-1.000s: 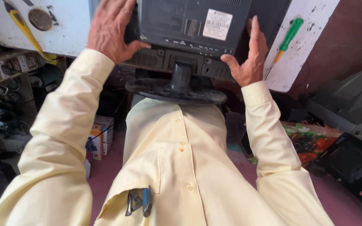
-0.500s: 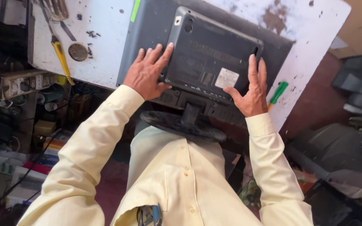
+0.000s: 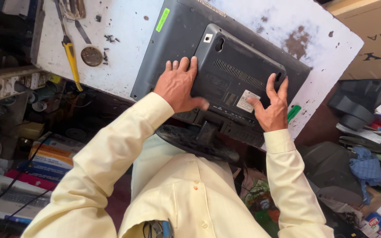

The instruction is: The person reattaches a rear cover panel to a CRT television and secures it with screws using a screwdriver. The person aligns the panel, then fastens multiple screws around the perimeter to complete the assembly.

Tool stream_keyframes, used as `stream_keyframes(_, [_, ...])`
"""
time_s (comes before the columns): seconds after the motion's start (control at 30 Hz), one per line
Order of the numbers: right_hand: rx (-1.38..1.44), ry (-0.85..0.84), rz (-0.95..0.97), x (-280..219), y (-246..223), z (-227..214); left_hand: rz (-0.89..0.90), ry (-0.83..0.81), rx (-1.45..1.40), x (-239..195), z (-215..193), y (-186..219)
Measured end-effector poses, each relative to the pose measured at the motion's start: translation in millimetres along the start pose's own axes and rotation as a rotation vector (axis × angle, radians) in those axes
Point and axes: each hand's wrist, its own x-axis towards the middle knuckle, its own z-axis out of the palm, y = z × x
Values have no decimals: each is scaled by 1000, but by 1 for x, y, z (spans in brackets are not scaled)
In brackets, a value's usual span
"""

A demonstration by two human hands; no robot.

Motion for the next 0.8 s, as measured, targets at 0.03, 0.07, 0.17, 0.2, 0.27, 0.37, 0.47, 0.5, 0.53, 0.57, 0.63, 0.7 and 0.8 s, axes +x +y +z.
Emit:
stream_keyframes(0.03, [-14, -2, 16, 3, -2, 0, -22, 118, -70, 0, 3, 2])
stream_keyframes(0.07, [-28, -3, 32, 7, -3, -1, -46, 235, -139, 1, 8, 4])
stream_keyframes(0.17, [-55, -29, 93, 13, -4, -4, -91, 371, -170, 7, 24, 11])
stream_keyframes(0.2, [-36, -14, 100, 15, -4, -5, -97, 383, -165, 11, 28, 11])
stream_keyframes(0.27, [-1, -1, 116, 14, -5, -7, -122, 401, -164, 9, 37, 15])
stream_keyframes(0.37, [13, 2, 115, 18, -9, -3, -115, 348, -176, 11, 35, 10])
stream_keyframes(0.47, [-18, 15, 21, -3, 5, -3, -34, 436, -118, 1, 39, 8])
stream_keyframes(0.5, [-5, 117, 0, -8, 16, -4, -16, 448, -93, 1, 37, 7])
stream_keyframes(0.53, [4, 219, -23, -17, 28, -5, 2, 461, -68, 2, 34, 5])
stream_keyframes(0.57, [5, 317, -42, -31, 45, -10, 64, 499, -39, 0, 31, 3])
stream_keyframes(0.63, [147, 475, 246, -60, 88, -21, 112, 496, -24, -3, 30, 1])
stream_keyframes(0.7, [212, 513, 464, -94, 131, -27, 90, 425, -45, -5, 28, -2])
stream_keyframes(0.8, [274, 436, 630, -132, 174, -30, 145, 410, 67, -1, 23, -4])
